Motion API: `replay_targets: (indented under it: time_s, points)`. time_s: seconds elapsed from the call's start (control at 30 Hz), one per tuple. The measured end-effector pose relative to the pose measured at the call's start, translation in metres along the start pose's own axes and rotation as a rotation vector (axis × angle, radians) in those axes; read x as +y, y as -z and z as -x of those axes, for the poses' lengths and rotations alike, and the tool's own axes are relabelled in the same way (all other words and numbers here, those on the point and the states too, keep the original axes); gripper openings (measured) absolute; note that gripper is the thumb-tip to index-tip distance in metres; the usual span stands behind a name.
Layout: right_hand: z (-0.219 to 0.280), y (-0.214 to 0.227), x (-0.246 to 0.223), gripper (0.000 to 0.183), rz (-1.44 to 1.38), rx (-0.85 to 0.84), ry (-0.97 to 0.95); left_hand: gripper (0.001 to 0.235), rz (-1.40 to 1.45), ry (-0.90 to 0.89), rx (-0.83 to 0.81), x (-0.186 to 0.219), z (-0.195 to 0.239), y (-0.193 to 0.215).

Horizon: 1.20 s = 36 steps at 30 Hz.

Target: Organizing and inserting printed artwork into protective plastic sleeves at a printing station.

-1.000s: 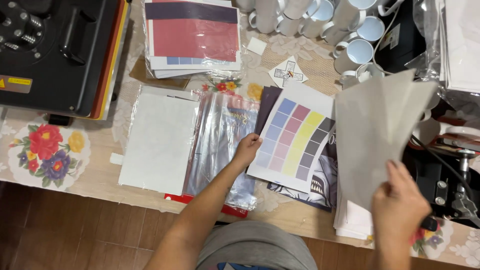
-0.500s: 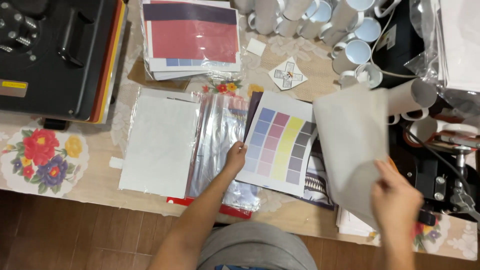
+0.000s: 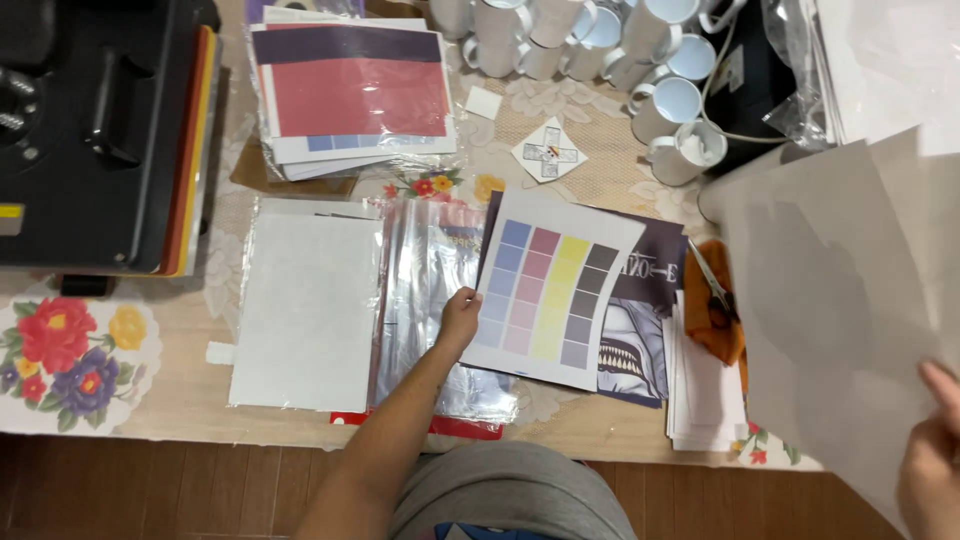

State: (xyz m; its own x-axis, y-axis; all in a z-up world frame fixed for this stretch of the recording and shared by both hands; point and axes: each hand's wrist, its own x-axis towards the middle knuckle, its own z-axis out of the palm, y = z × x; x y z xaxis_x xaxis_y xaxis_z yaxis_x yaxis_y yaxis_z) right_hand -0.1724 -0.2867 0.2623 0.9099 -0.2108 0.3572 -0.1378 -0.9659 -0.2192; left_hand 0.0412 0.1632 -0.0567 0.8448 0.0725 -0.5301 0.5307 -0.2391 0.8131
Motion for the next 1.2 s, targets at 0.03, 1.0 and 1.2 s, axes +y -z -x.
replay_targets:
  time_s: [0.03, 1.0, 1.2]
  points:
    - [-0.006, -0.004, -0.028, 0.048, -0.110, 0.061, 0.031, 0.018, 0.039, 0.017, -0.034, 0.002, 0.002, 0.002]
    - [-0.024, -0.259, -0.291, 0.064, -0.069, -0.909, -0.103, 0.102, 0.340, 0.284, -0.673, 0.066, 0.060, 0.041]
    - [-0.019, -0.283, -0.254, 0.034, 0.023, -0.830, -0.094, 0.075, 0.159, -0.045, -0.699, 0.090, 0.085, 0.045]
